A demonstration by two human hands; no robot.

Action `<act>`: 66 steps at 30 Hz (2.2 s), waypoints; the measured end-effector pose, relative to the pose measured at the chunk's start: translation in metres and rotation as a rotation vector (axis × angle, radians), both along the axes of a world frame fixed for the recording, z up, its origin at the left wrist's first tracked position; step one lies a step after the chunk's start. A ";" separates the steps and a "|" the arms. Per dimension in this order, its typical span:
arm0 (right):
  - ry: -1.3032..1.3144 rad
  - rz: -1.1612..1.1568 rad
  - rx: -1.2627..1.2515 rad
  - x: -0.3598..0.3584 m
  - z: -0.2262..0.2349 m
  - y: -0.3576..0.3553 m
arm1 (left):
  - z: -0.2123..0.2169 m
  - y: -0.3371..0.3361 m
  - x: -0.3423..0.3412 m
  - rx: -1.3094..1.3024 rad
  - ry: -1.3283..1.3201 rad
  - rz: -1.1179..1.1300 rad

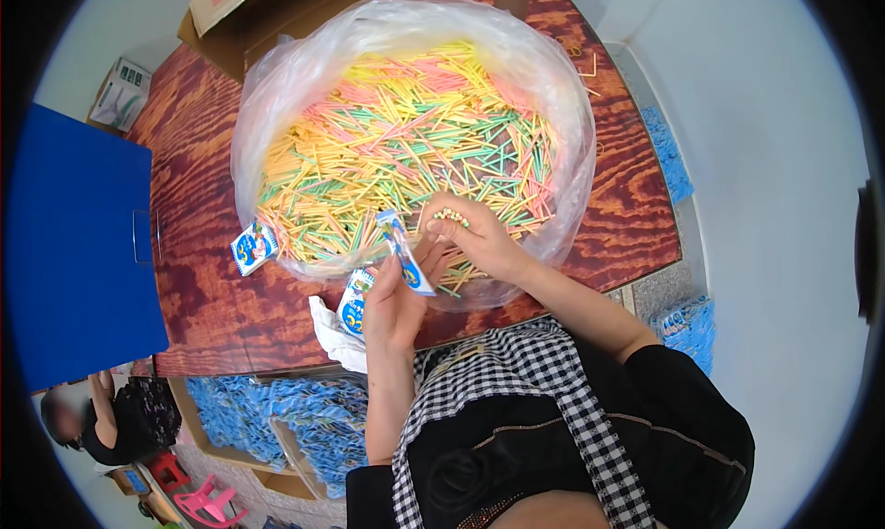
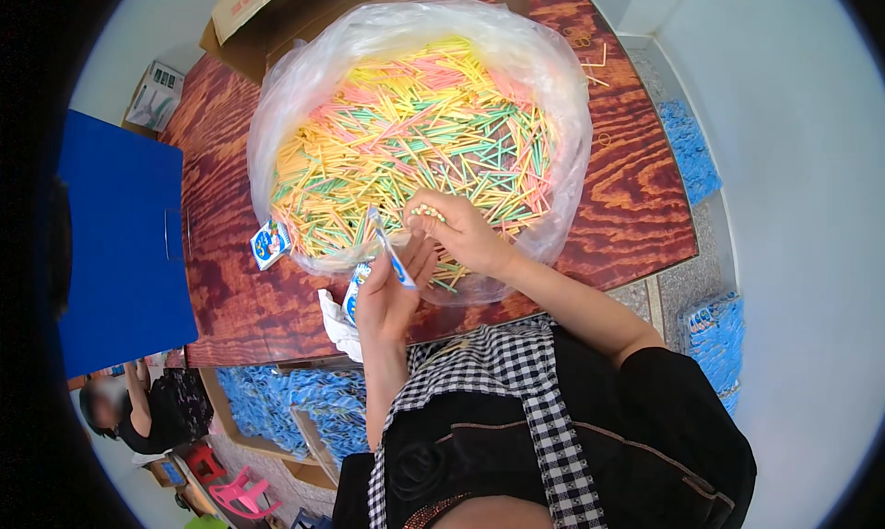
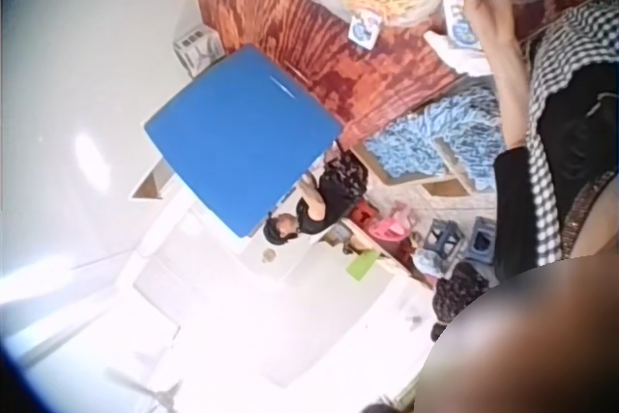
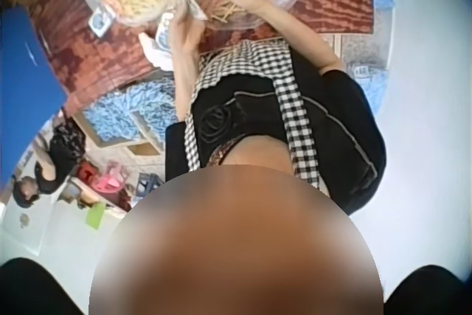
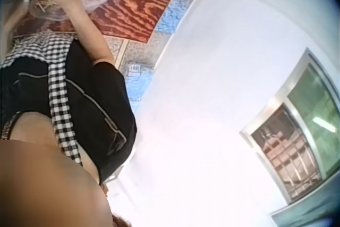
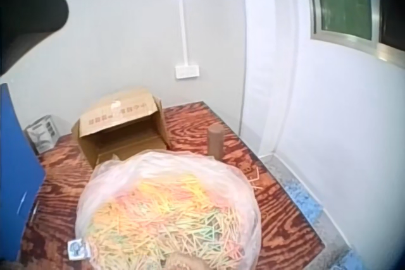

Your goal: Packaging small colored plastic sticks into small blue and white plastic bags.

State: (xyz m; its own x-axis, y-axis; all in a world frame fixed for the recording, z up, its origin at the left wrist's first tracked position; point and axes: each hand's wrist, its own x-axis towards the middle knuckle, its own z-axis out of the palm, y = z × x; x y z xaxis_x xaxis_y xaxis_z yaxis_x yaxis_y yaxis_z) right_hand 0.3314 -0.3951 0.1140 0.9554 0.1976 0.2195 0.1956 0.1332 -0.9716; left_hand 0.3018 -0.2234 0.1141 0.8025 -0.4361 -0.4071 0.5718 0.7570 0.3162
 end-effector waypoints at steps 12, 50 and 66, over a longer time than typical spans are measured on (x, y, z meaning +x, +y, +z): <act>0.060 0.150 -0.008 -0.006 0.003 -0.004 | -0.008 0.040 0.001 0.379 -0.156 0.308; -0.070 0.142 -0.053 -0.012 0.010 -0.002 | -0.030 0.045 -0.008 1.146 -0.426 0.338; -0.094 0.146 -0.050 -0.013 0.009 -0.002 | -0.009 0.056 -0.014 0.918 -0.338 0.241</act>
State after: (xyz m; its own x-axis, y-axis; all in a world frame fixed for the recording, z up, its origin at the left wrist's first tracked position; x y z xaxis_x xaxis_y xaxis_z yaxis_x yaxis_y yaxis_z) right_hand 0.3186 -0.3971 0.1226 0.8914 0.3459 0.2929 0.2680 0.1192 -0.9560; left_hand 0.2880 -0.1677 0.1046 0.9636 0.1206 -0.2386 0.2079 0.2229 0.9524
